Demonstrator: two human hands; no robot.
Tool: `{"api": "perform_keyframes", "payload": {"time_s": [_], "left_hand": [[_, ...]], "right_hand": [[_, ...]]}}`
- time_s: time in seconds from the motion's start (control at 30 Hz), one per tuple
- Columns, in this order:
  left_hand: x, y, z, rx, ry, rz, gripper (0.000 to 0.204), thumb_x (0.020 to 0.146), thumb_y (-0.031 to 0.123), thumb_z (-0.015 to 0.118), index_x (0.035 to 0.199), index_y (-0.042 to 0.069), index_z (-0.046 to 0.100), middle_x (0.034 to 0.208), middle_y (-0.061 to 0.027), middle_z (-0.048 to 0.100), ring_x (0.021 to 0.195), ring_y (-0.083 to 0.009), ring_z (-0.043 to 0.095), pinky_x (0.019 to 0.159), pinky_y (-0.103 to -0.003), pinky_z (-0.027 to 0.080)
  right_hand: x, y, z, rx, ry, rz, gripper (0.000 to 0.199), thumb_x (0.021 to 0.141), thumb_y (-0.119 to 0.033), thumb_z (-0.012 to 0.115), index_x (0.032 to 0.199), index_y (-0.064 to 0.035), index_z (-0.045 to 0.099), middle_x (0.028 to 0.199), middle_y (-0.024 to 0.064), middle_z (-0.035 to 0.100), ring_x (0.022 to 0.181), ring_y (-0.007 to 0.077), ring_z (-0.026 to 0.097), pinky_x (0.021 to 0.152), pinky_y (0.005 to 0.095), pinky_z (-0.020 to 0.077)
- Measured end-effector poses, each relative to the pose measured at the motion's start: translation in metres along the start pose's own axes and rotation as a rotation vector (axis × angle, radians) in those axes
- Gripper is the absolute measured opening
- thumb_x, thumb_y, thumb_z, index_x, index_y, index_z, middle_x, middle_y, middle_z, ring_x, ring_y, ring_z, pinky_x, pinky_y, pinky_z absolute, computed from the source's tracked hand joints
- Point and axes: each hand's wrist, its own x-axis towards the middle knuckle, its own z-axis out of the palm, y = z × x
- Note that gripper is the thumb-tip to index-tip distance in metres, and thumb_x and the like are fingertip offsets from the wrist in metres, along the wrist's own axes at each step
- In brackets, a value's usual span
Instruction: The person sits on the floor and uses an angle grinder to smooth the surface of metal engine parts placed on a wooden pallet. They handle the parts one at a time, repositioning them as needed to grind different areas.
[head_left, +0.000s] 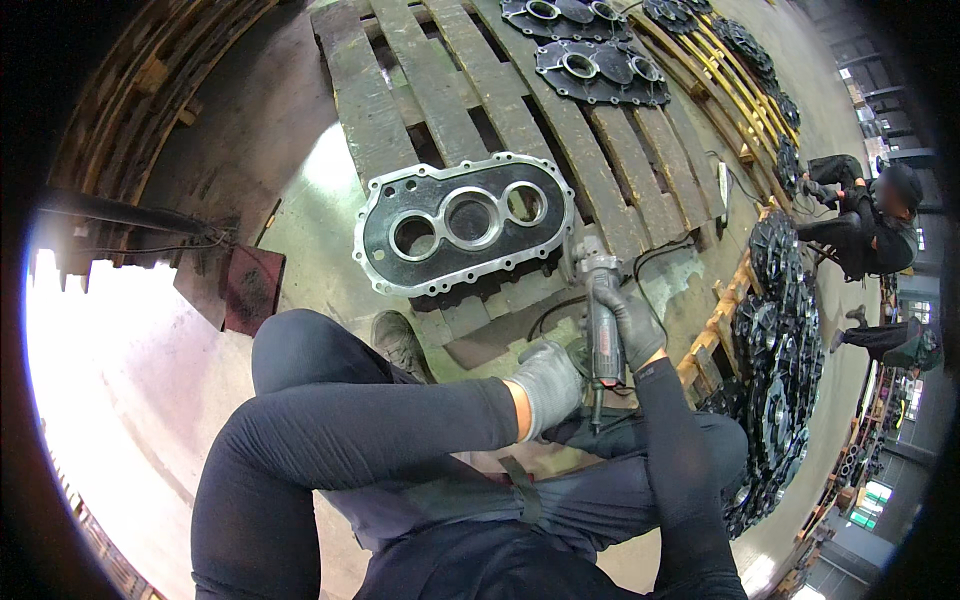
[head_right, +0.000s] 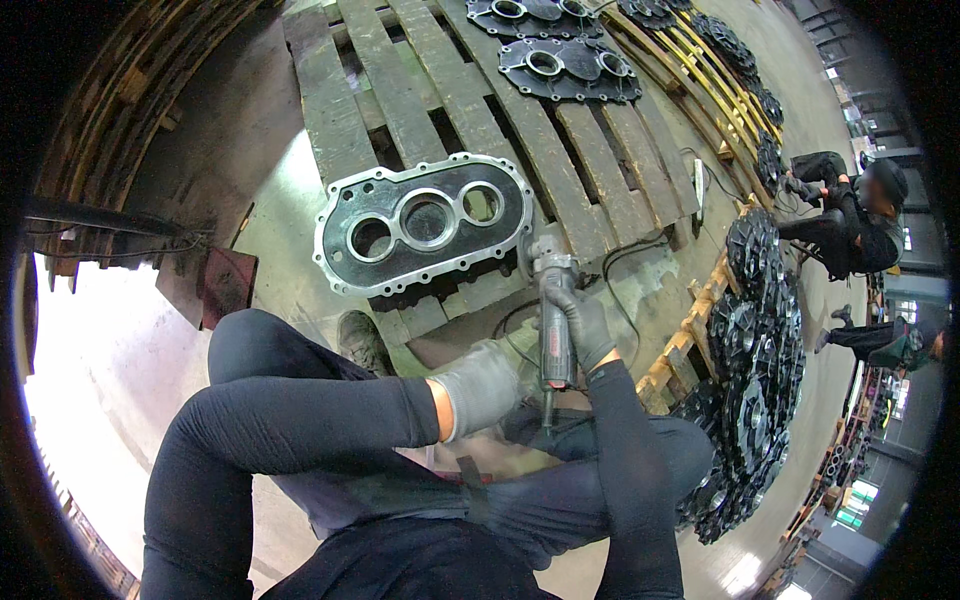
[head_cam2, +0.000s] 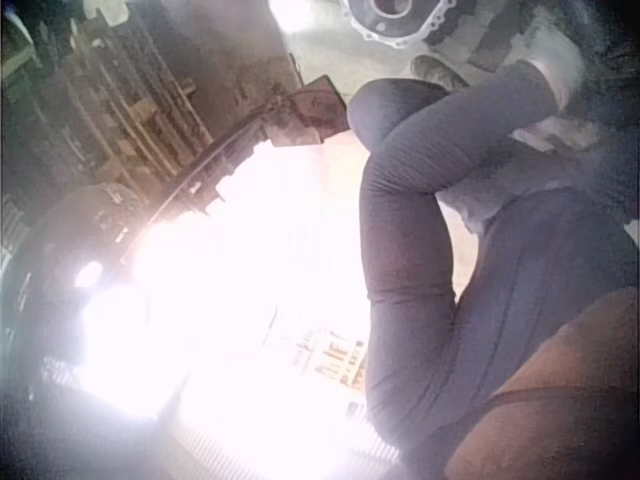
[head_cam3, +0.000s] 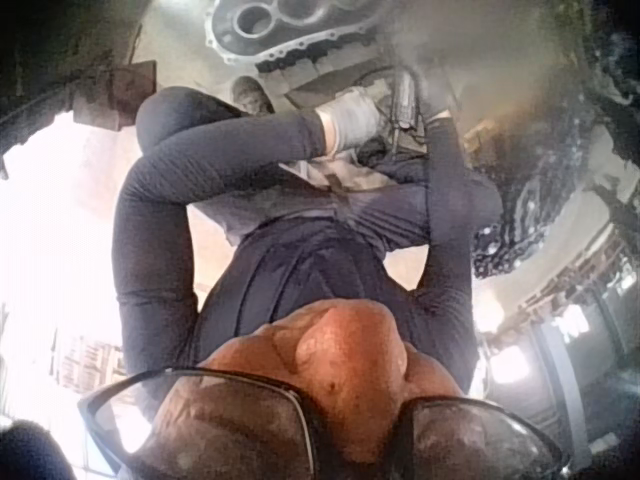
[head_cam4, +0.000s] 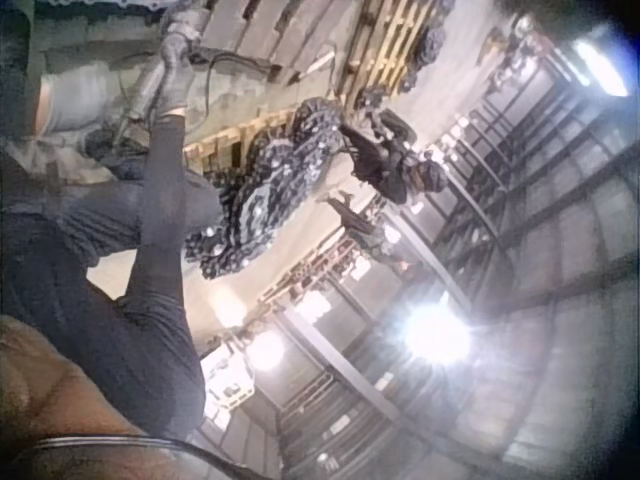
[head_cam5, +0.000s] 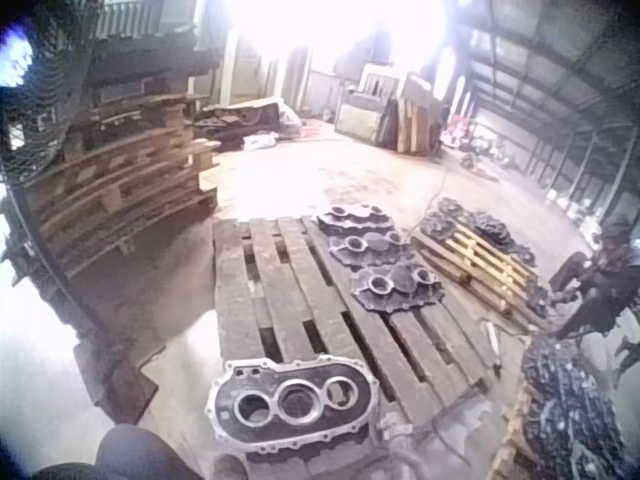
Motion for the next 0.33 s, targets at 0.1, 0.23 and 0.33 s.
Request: {"api": "perform_keyframes", "payload": {"time_s": [0.1, 0.23, 0.33], "left_hand": [[0.002, -0.008, -0.001, -0.024, -0.001, 0.013, 0.009, 0.084, 0.018, 0.072, 0.08, 0.016, 0.079, 0.076, -0.0033, 0.074, 0.074, -0.026, 0.075, 0.067, -0.043, 0.054], [-0.005, -0.032, -0.005, 0.015, 0.066, -0.036, 0.011, 0.085, 0.018, 0.07, 0.083, 0.011, 0.078, 0.078, -0.0062, 0.076, 0.077, -0.03, 0.077, 0.067, -0.044, 0.057], [0.001, -0.063, -0.002, 0.019, 0.049, -0.157, 0.014, 0.086, 0.018, 0.07, 0.088, 0.007, 0.078, 0.082, -0.0115, 0.078, 0.078, -0.0366, 0.077, 0.072, -0.046, 0.059]], "right_hand": [[-0.01, 0.015, 0.003, 0.095, -0.047, -0.017, 0.055, 0.096, -0.034, 0.083, 0.126, 0.0077, 0.063, 0.099, 0.0179, 0.076, 0.077, 0.0277, 0.079, 0.069, 0.0371, 0.0669], [-0.029, -0.007, -0.002, 0.092, -0.085, -0.082, 0.055, 0.1, -0.038, 0.078, 0.127, 0.0074, 0.062, 0.1, 0.0185, 0.075, 0.081, 0.0269, 0.08, 0.071, 0.036, 0.0673], [-0.03, -0.037, -0.034, 0.14, -0.106, -0.133, 0.061, 0.1, -0.038, 0.076, 0.136, 0.0064, 0.056, 0.108, 0.0189, 0.075, 0.086, 0.0273, 0.08, 0.071, 0.0381, 0.0683]]}}
